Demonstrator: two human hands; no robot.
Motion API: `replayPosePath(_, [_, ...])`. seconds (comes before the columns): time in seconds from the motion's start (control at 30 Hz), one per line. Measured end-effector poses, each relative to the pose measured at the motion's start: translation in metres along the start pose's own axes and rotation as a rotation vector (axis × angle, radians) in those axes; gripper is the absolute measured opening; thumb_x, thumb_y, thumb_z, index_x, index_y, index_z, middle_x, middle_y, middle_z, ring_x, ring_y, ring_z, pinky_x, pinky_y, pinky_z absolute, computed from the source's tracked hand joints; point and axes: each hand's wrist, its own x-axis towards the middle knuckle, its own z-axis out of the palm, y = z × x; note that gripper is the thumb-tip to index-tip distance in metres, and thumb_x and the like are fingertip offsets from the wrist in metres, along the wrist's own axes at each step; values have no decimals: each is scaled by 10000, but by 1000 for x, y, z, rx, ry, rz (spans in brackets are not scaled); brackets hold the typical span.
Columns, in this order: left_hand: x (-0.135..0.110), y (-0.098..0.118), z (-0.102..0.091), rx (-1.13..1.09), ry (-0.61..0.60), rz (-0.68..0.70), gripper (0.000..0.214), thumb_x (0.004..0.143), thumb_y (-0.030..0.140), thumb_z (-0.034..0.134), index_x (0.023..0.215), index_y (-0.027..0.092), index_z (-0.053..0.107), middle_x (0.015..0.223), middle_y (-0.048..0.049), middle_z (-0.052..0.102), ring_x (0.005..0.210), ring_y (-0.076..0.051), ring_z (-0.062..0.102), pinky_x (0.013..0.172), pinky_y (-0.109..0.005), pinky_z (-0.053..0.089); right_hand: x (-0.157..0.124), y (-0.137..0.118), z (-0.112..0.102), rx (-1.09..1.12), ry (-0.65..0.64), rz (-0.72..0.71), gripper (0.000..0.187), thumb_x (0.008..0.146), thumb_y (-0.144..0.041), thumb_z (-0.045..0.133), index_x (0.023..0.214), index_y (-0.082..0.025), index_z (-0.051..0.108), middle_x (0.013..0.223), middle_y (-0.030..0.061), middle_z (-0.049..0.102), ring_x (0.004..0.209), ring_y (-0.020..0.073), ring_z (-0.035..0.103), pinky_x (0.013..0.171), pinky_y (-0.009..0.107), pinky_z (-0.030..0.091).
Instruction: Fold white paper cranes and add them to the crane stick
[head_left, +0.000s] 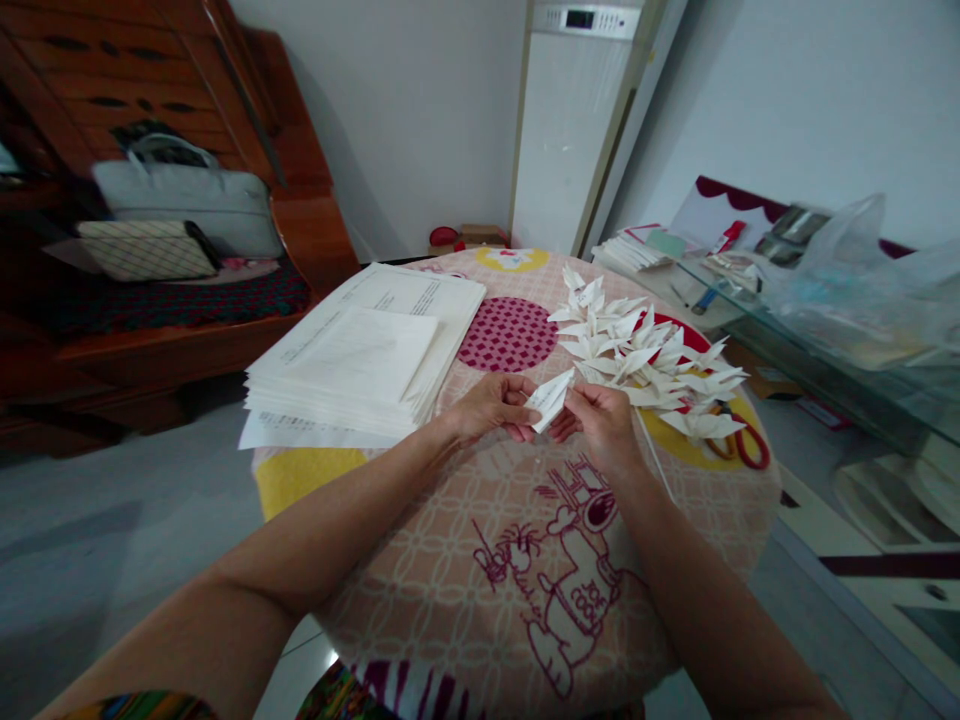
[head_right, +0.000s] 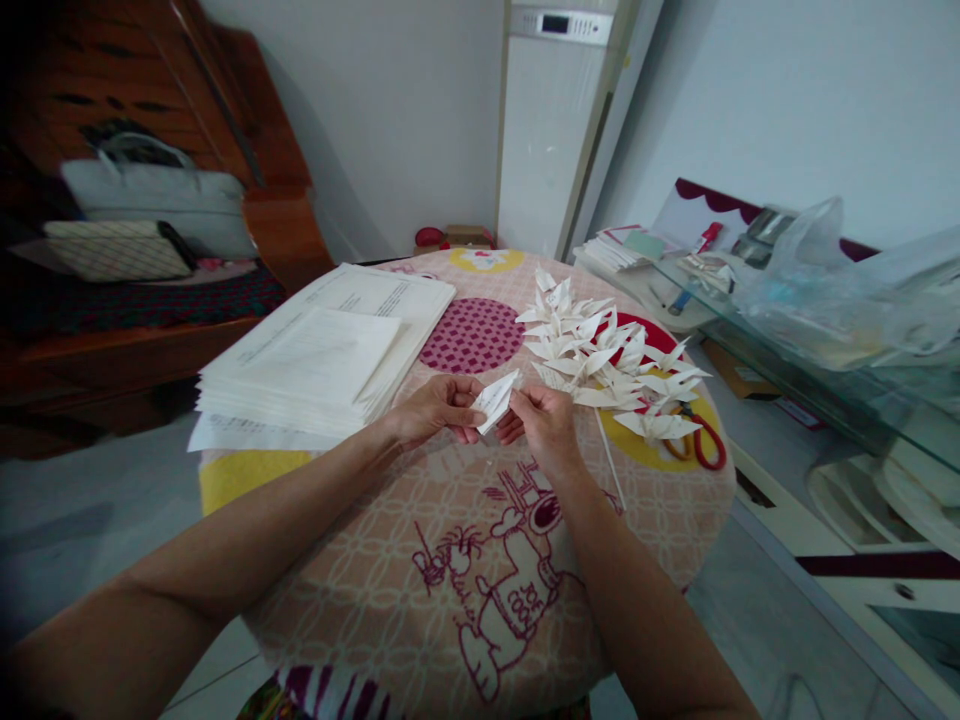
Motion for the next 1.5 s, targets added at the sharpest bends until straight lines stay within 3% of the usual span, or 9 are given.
replayPosePath(0.23, [0, 0, -6, 62, -80, -43, 527, 567, 314, 943, 954, 83, 668, 653, -47, 722, 489, -124, 658, 463, -184, 519, 0, -6, 0, 8, 4, 42, 286, 667, -440, 734, 604, -171, 662, 484, 31, 665, 375, 164, 611, 353, 236, 498])
replayPosePath(0.5, [6, -7, -8, 33, -7, 50, 428, 644, 402, 899, 811, 100, 646, 595, -16, 685, 482, -82, 621, 497, -161, 506, 2, -1, 1, 1, 44, -115, 278, 724, -460, 734, 654, -196, 677, 538, 12, 677, 453, 174, 634, 443, 285, 562])
replayPosePath(0.97, [2, -2, -4, 119, -24, 72, 451, 620, 426, 903, 810, 92, 666, 600, -28, 686, 487, -101, 633, 480, -173, 506, 2, 0, 3, 59, 119, -64, 247, 687, -421, 726, 627, -189, 668, 528, 1, 660, 431, 155, 590, 409, 271, 532])
replayPosePath(1.13, [3, -4, -3, 169, -17, 103, 451, 639, 442, 886, 803, 90, 655, 583, -27, 671, 481, -103, 625, 476, -177, 498, -1, 0, 4, 59, 176, -112, 210, 701, -369, 702, 587, -199, 654, 495, -14, 628, 391, 144, 549, 389, 270, 506])
replayPosePath(1.27, [5, -6, -3, 186, 5, 151, 427, 679, 449, 853, 804, 105, 634, 589, -16, 658, 483, -98, 609, 487, -186, 489, 1, 4, 4, 58, 144, -146, 230, 744, -414, 687, 646, -207, 679, 568, -2, 665, 483, 167, 606, 441, 284, 538])
replayPosePath(1.4, [5, -8, 1, 294, 104, 240, 342, 751, 381, 789, 921, 116, 655, 665, 0, 656, 531, -96, 598, 532, -205, 487, 0, 6, 3, -29, 145, -222, 232, 795, -412, 655, 679, -212, 675, 611, -5, 665, 506, 166, 603, 459, 285, 535])
replayPosePath(1.5, [1, -7, 7, 563, 346, 397, 303, 725, 231, 790, 990, 154, 665, 750, 16, 643, 618, -92, 586, 578, -193, 461, -4, 6, 4, -135, 210, -313, 291, 835, -394, 625, 605, -216, 608, 532, -25, 577, 461, 145, 543, 436, 266, 488])
